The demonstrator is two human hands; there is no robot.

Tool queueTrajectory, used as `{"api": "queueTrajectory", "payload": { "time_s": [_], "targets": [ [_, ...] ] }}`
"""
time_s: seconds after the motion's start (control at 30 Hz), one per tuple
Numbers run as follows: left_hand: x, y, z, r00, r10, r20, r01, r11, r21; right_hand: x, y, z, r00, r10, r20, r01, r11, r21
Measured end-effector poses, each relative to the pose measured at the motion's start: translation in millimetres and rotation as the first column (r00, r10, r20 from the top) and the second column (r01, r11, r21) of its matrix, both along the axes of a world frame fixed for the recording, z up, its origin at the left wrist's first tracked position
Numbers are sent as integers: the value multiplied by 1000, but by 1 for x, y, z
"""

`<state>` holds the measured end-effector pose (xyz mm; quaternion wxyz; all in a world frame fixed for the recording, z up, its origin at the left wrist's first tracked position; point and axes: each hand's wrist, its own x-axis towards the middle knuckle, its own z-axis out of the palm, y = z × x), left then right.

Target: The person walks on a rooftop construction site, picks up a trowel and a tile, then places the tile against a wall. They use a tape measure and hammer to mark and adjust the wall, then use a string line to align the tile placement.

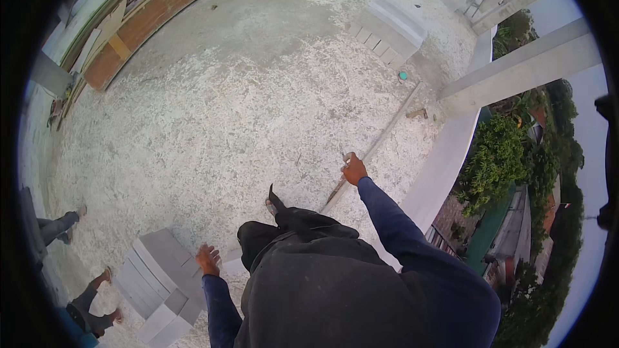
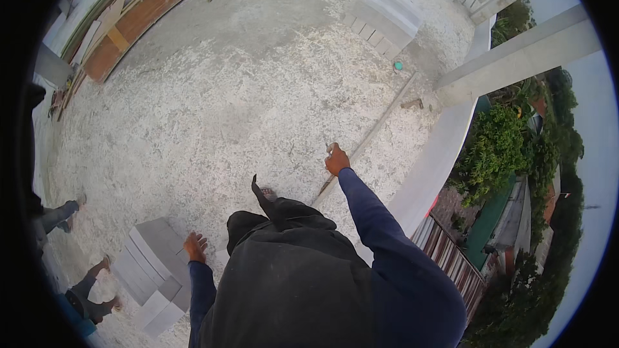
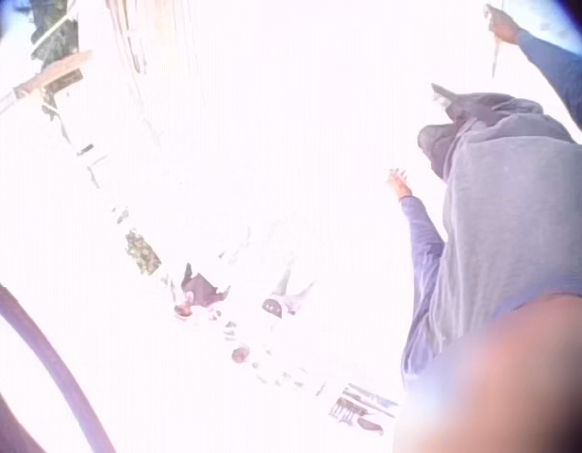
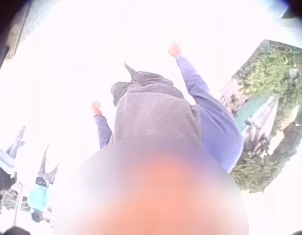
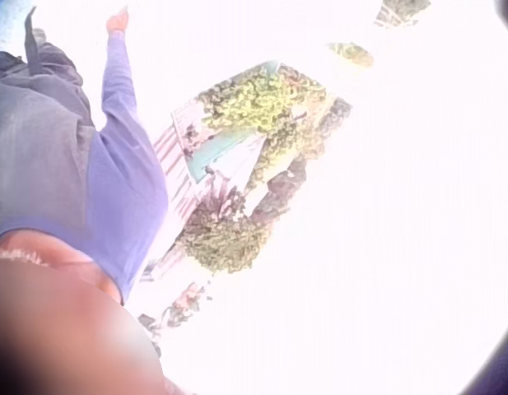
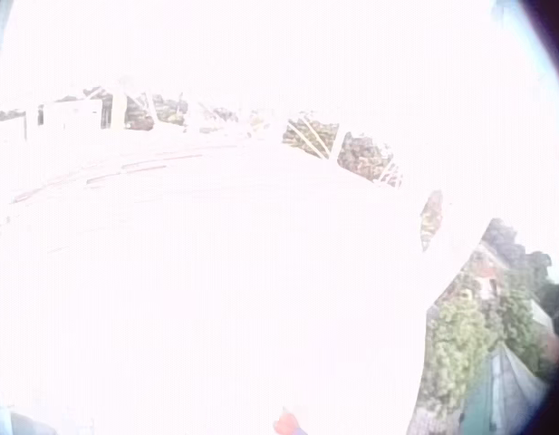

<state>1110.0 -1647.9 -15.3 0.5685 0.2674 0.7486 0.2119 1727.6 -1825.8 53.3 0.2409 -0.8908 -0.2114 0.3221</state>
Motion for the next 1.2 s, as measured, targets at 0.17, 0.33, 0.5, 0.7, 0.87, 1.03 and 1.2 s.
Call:
{"api": "queueTrajectory", "payload": {
  "time_s": [0.17,0.33,0.5,0.7,0.87,1.03,1.2],
  "targets": [
    [159,213,35,935,-354,6,353,933,76,56,-70,-12,940,-332,76,336,940,-63],
    [301,301,44,783,-620,50,613,783,107,-10,-131,-80,462,-795,-393,839,536,-97],
    [422,316,-8,624,-773,112,781,621,-71,-84,-104,-105,242,-896,-372,776,409,-481],
    [539,365,-68,-735,-267,-623,377,-925,-48,3,29,-84,463,-873,154,871,416,-261],
    [722,402,-41,-186,-973,-137,980,-175,-92,102,76,-65,321,-922,216,947,308,-92],
    [933,411,-8,16,-991,-130,1000,12,28,141,56,-98,285,-954,89,912,242,-332],
    [1074,364,0,8,-998,-69,1000,8,-8,207,0,-138,154,-988,-33,839,148,-524]
  ]
}}
